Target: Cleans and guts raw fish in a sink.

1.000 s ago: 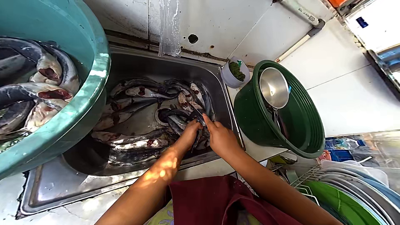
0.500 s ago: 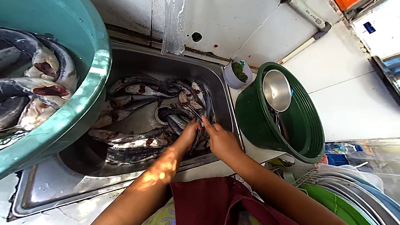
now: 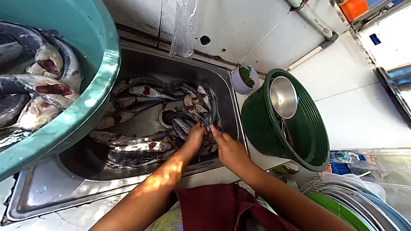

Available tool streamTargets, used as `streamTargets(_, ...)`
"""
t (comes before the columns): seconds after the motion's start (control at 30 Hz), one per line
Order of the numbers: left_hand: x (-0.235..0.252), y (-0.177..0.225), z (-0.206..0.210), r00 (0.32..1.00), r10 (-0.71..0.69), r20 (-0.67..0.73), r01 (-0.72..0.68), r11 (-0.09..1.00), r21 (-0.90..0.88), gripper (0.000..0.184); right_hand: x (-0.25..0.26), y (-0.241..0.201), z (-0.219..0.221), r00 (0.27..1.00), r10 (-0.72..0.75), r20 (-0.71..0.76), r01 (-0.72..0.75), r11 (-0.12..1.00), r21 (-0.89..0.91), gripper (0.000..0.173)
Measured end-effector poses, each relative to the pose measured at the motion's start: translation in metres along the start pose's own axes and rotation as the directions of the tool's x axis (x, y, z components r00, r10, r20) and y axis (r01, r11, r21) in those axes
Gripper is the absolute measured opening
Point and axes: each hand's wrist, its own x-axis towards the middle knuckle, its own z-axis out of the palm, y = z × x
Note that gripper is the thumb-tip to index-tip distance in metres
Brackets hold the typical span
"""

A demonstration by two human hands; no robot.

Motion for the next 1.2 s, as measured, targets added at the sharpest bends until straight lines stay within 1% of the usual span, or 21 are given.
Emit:
streamTargets(0.07,-0.002,-0.003,0.002,1.000,0.013,0.017,-0.014,1.000,0.016,0.033,0.027,-0.012,-0.003,0.997,0.039,0.072,-0.040,0.999,0.011,0.065)
streamTargets(0.17,-0.002,-0.001,-0.001,1.000,0.019,0.025,-0.018,0.999,-0.047,0.038,0.042,-0.016,-0.007,0.994,0.052,0.098,-0.057,0.997,0.051,0.067)
streamTargets(0.23,-0.001,0.004,-0.007,1.000,-0.005,0.011,0.006,0.996,-0.092,0.046,0.028,-0.008,-0.011,0.992,0.053,0.115,-0.061,0.996,0.062,0.064)
streamTargets(0.27,-0.001,0.007,-0.007,1.000,-0.014,-0.015,0.012,0.994,-0.112,0.044,0.015,-0.002,-0.010,0.994,0.039,0.100,-0.045,0.997,0.063,0.062)
streamTargets(0.3,0.001,0.009,-0.008,0.999,-0.016,-0.034,0.011,0.992,-0.128,0.039,0.001,0.006,-0.006,0.999,0.011,0.042,-0.014,0.998,0.067,0.060)
streamTargets(0.33,0.002,0.009,-0.008,0.999,-0.010,-0.046,0.004,0.991,-0.134,0.039,-0.011,0.012,-0.003,1.000,-0.005,0.008,0.005,0.997,0.076,0.058)
streamTargets(0.4,0.003,0.008,-0.009,0.999,0.022,-0.047,-0.028,0.993,-0.116,0.045,-0.028,0.020,-0.008,0.998,0.007,0.057,-0.014,0.993,0.120,0.056)
streamTargets(0.43,0.003,0.007,-0.010,0.998,0.049,-0.027,-0.052,0.994,-0.093,0.049,-0.033,0.024,-0.013,0.997,0.009,0.081,-0.023,0.986,0.164,0.055)
streamTargets(0.47,0.003,0.006,-0.011,0.997,0.080,0.003,-0.079,0.995,-0.068,0.050,-0.038,0.030,-0.017,0.997,0.000,0.079,-0.017,0.976,0.218,0.054)
streamTargets(0.5,0.003,0.006,-0.011,0.994,0.107,0.033,-0.106,0.993,-0.049,0.048,-0.042,0.036,-0.019,0.999,-0.014,0.049,0.000,0.962,0.272,0.053)
streamTargets(0.57,0.003,0.004,-0.009,0.990,0.130,0.050,-0.127,0.991,-0.052,0.040,-0.050,0.047,-0.019,0.997,-0.027,-0.065,0.048,0.938,0.344,0.051)
streamTargets(0.63,0.005,0.002,-0.008,0.990,0.111,0.084,-0.105,0.992,-0.067,0.033,-0.055,0.052,-0.016,0.991,-0.001,-0.136,0.052,0.925,0.376,0.050)
streamTargets(0.7,0.003,0.002,-0.008,0.990,0.078,0.113,-0.071,0.995,-0.068,0.034,-0.056,0.054,-0.013,0.992,0.041,-0.119,0.008,0.923,0.384,0.050)
streamTargets(0.83,0.001,0.003,-0.008,0.992,0.045,0.119,-0.043,0.999,-0.022,0.039,-0.049,0.047,-0.009,0.994,0.101,-0.043,-0.080,0.935,0.347,0.050)
streamTargets(0.97,0.002,0.001,-0.008,0.994,0.048,0.102,-0.048,0.999,0.001,0.034,-0.042,0.038,-0.009,0.995,0.083,-0.061,-0.062,0.955,0.291,0.050)
streamTargets(1.03,0.002,0.000,-0.008,0.994,0.043,0.096,-0.046,0.999,0.023,0.034,-0.041,0.033,-0.008,0.997,0.053,-0.057,-0.040,0.976,0.213,0.051)
streamTargets(1.1,0.003,-0.001,-0.009,0.993,0.057,0.105,-0.066,0.995,0.081,0.036,-0.040,0.027,-0.005,0.997,0.056,-0.052,-0.049,0.990,0.129,0.052)
streamTargets(1.2,-0.002,0.001,-0.008,0.980,0.110,0.167,-0.141,0.972,0.187,0.039,-0.034,0.016,-0.003,0.995,0.069,-0.078,-0.065,0.996,0.063,0.052)
